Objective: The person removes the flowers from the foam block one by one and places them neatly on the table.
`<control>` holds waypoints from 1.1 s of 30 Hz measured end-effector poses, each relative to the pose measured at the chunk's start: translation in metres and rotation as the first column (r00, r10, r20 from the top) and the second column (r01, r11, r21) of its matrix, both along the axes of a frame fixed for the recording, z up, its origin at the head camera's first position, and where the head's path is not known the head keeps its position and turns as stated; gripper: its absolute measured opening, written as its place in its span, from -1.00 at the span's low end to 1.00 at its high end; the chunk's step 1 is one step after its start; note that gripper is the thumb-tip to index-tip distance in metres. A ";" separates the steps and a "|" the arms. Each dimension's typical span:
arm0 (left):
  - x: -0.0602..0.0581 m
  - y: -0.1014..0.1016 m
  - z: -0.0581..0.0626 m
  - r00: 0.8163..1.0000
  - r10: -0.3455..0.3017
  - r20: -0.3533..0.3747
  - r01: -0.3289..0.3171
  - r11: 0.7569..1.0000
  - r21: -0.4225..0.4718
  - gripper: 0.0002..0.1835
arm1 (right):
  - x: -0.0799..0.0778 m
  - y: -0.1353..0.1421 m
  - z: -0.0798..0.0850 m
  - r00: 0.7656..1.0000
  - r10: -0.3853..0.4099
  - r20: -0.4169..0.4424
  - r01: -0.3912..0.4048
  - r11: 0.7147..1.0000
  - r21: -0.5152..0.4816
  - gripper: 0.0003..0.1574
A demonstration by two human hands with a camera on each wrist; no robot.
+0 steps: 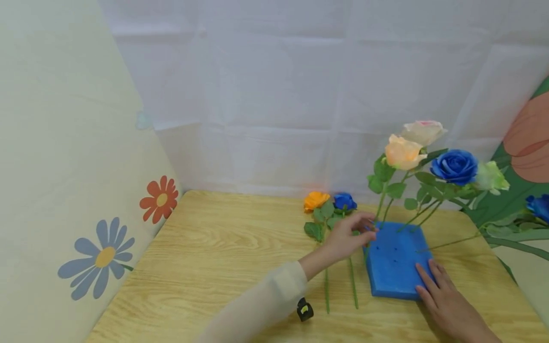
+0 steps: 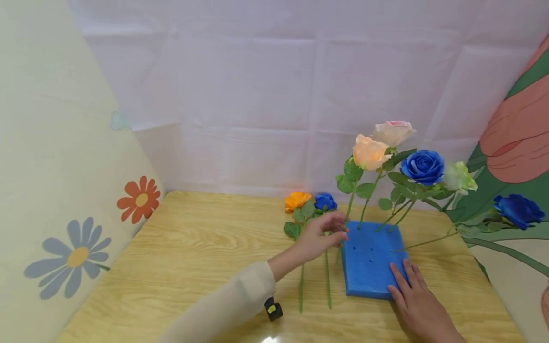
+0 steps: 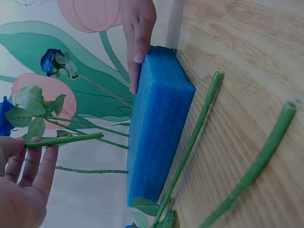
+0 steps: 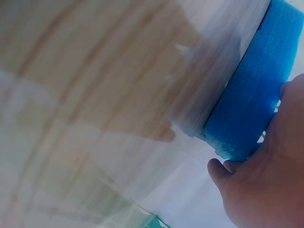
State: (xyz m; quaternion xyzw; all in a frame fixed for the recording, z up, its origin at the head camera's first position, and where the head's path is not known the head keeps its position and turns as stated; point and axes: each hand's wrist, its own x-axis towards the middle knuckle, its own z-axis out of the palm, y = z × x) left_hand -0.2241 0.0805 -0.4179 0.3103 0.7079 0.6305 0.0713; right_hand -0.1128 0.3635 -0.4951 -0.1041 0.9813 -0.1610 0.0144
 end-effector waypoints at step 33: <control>0.004 -0.061 -0.008 0.998 0.048 0.032 -0.047 0.998 -0.053 -0.57 | -0.003 0.004 -0.004 1.000 0.004 0.008 -0.004 1.000 -0.020 -0.21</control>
